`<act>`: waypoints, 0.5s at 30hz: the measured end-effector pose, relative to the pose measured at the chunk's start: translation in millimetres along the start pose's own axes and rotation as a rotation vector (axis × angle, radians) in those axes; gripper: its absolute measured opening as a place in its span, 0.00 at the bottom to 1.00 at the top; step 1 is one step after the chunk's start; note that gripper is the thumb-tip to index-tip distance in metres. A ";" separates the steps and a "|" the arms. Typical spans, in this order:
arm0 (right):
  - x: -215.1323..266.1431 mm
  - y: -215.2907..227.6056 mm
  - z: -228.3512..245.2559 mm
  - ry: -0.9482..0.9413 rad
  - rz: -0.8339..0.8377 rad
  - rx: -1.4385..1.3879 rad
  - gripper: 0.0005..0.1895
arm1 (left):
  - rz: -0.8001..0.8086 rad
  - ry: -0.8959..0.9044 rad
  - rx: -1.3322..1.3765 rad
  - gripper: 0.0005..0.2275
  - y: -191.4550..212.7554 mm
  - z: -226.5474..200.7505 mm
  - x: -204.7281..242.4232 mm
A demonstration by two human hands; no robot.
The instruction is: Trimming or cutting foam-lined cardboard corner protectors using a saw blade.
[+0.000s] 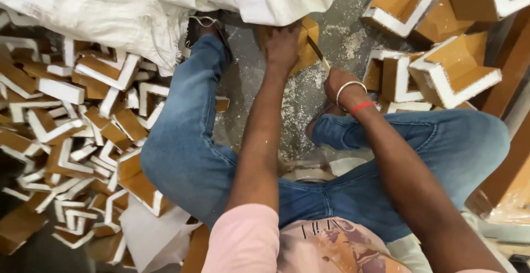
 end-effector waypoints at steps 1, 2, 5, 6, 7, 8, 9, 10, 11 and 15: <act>1.9 5.3 8.3 -0.001 -0.005 -0.013 0.18 | 0.000 -0.003 -0.014 0.47 -34.7 8.0 -15.3; 3.8 8.5 16.7 -0.005 0.012 -0.021 0.18 | -0.314 -0.090 -0.127 0.45 -44.8 8.9 -24.7; 4.7 17.7 44.1 0.024 0.015 0.000 0.18 | -0.329 -0.103 -0.248 0.49 0.4 4.3 27.6; 2.2 21.7 56.4 0.052 0.003 0.032 0.17 | -0.030 -0.023 -0.245 0.56 23.8 15.5 51.4; 3.0 23.1 65.0 0.058 0.007 0.027 0.17 | -0.027 -0.016 -0.249 0.56 33.5 16.3 61.8; 3.6 20.7 72.8 0.050 0.059 0.061 0.17 | 0.015 -0.011 -0.299 0.58 39.0 18.2 72.0; 2.7 21.0 79.8 0.043 0.108 0.100 0.16 | 0.051 -0.004 -0.343 0.60 46.3 19.2 80.4; -0.2 17.1 79.0 0.051 0.108 0.101 0.16 | 0.049 0.004 -0.344 0.60 22.4 28.7 65.6; 0.1 8.9 73.2 0.036 0.165 0.095 0.15 | -0.049 -0.049 -0.375 0.58 3.3 28.3 52.1; 12.1 5.2 63.8 0.069 0.163 0.133 0.16 | -0.263 -0.150 -0.277 0.54 -35.3 20.9 30.6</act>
Point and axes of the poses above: each hand's wrist, its own x-axis away from the middle knuckle, its own y-axis out of the back of the hand, z = x × y, the point moved 9 cm from there along -x, towards the middle knuckle, and after that the axes turned 12 degrees about y, right-handed, at the moved point
